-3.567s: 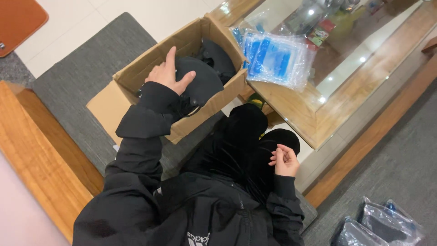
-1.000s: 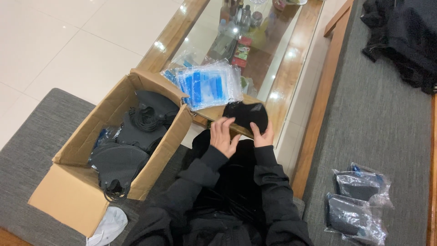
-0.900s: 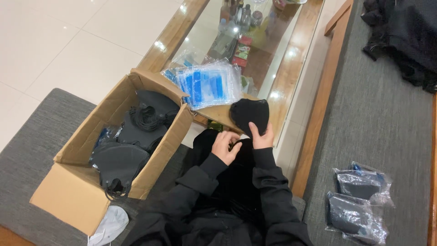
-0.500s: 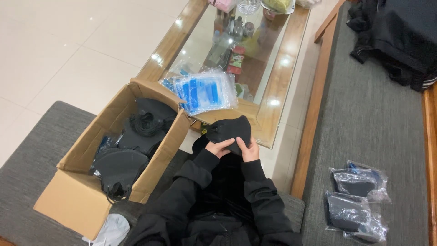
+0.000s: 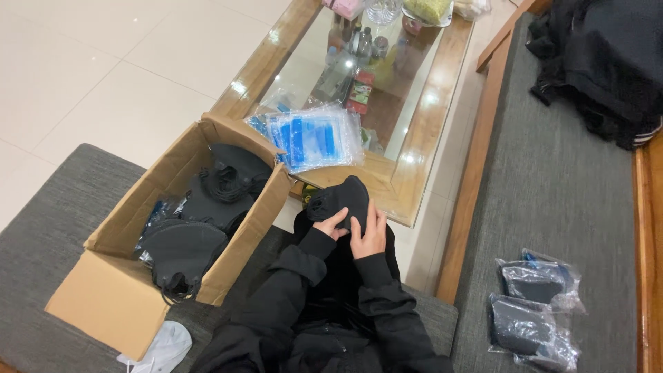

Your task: Packaging black face masks into individual plastic bags from a cardboard box

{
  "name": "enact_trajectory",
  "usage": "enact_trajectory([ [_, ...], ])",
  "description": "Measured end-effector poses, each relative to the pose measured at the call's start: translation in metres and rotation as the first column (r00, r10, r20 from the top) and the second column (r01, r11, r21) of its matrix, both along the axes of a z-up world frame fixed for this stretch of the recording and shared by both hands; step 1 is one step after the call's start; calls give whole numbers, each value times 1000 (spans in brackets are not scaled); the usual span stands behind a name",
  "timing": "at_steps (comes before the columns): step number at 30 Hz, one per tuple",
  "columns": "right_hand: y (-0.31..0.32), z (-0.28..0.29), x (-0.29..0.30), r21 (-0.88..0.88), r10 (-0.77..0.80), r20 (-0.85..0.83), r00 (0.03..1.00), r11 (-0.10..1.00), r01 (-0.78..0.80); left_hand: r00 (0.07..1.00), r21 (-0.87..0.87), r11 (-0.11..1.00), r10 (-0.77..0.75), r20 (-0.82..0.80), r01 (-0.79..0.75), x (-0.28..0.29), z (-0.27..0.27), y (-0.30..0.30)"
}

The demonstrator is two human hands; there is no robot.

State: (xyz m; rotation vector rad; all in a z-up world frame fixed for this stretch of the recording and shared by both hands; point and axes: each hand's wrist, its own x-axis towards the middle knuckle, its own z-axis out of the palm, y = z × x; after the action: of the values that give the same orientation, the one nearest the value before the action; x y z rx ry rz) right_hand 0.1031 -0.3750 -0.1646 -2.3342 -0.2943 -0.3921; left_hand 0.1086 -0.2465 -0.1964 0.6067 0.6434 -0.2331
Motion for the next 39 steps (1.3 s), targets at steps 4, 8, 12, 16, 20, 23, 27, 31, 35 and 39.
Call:
enact_trajectory([
  [4, 7, 15, -3, -71, 15, 59, 998, 997, -10, 1000, 53, 998, -17, -6, 17, -1, 34, 3],
  [8, 15, 23, -6, -159, 28, 106, 994, 987, -11, 999, 45, 998, 38, -17, -37, -4, 36, 12],
  [12, 15, 31, -2, -201, 63, 230, 971, 979, -16, 998, 39, 997, 65, -14, -65, -2, -14, 16],
  [16, 15, 19, 4, -217, 70, 295, 953, 976, -4, 996, 121, 990, 78, -44, -72, 2, -11, 8],
  [20, 15, 21, 0, -199, 81, 303, 950, 980, -21, 989, 51, 988, 149, -7, -149, -3, 31, 7],
  [23, 16, 28, -3, -175, 94, 283, 954, 983, -45, 982, 71, 980, 188, -16, -186, 0, -2, 9],
  [27, 16, 25, -3, -197, 102, 333, 937, 980, -36, 983, 104, 979, 178, -44, -173, -16, 77, 5],
  [31, 11, 15, 2, -145, 84, 309, 947, 989, -41, 983, 102, 979, 182, -19, -179, -5, 60, 3],
  [35, 3, -10, 12, 78, 37, 83, 996, 996, -43, 992, 117, 988, 111, -63, -103, -9, 59, 5],
  [39, -3, -17, 20, 184, -36, -116, 993, 981, 57, 998, 77, 996, 38, -42, -35, -3, 41, 6],
])
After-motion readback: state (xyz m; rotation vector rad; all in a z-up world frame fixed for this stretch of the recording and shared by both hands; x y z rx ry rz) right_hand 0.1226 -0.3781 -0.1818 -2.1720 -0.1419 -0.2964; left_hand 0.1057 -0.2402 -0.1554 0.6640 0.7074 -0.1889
